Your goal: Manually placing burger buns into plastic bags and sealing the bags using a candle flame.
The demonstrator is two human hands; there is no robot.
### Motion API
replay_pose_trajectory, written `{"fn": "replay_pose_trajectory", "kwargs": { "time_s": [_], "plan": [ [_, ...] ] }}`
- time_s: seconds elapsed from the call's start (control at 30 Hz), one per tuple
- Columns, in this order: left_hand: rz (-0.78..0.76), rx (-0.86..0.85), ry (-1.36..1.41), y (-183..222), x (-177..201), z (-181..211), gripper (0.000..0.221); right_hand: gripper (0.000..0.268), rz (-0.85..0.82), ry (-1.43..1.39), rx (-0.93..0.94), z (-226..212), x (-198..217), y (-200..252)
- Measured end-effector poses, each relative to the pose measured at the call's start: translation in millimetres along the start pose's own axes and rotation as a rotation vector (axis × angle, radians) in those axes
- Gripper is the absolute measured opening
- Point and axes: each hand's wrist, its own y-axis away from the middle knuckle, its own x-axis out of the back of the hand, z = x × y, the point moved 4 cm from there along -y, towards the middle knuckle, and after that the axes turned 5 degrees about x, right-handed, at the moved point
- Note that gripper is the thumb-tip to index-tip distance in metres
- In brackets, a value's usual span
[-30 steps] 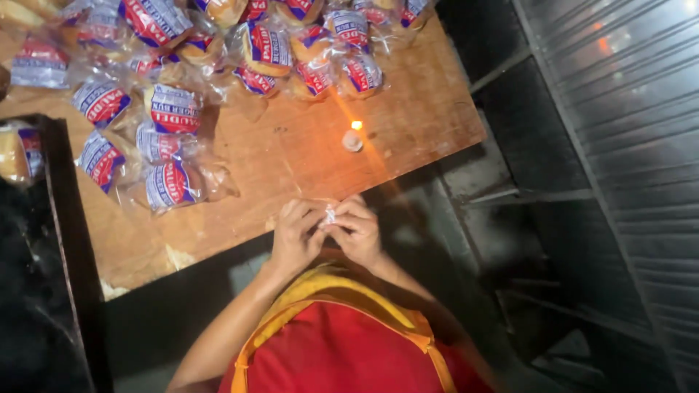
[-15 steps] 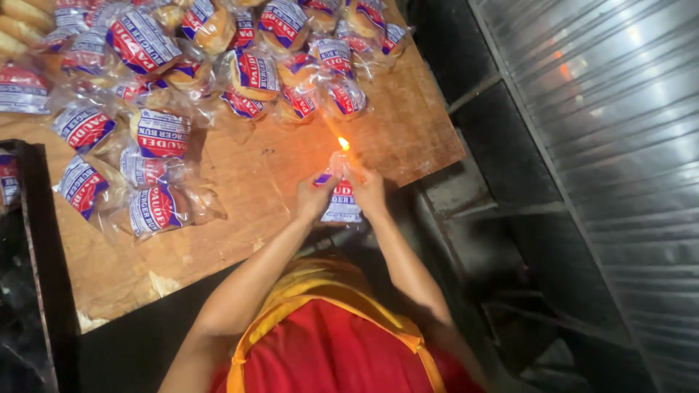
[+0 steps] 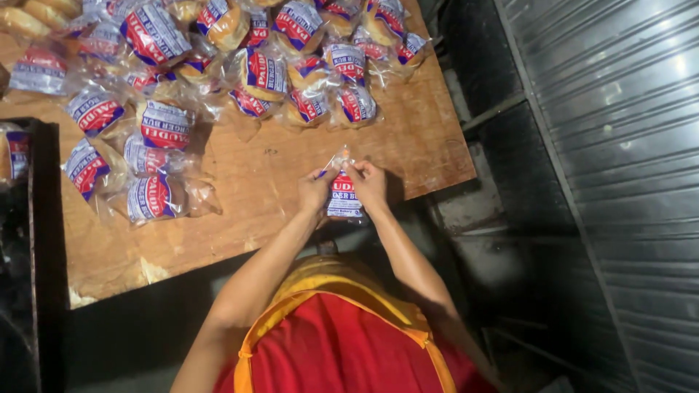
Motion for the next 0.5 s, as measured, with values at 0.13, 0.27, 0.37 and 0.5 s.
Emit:
{"fn": "replay_pose_trajectory", "kwargs": {
  "time_s": [0.13,0.27,0.37,0.5],
  "plan": [
    [0.025,0.003,-0.025,7.8,-4.6,2.8,0.015,0.018,0.003,-0.074,0.039,17.1,2.4,0.1],
    [0.015,-0.046,-0.04,-5.6,3.8,-12.1,0.016,0.02,0.005,-0.065,-0.03,-3.6,0.7,9.4],
    [0.039,-0.056,-0.101,-11.6,10.0,-14.9,0.017,0.021,0.002,-0.036,-0.027,-1.9,-0.3,10.9],
    [0.08,-0.1,-0.182,-14.2,18.8,-16.6,0.015,0.021,0.006,-0.061,-0.014,24.9,-3.0,9.1]
  ]
}}
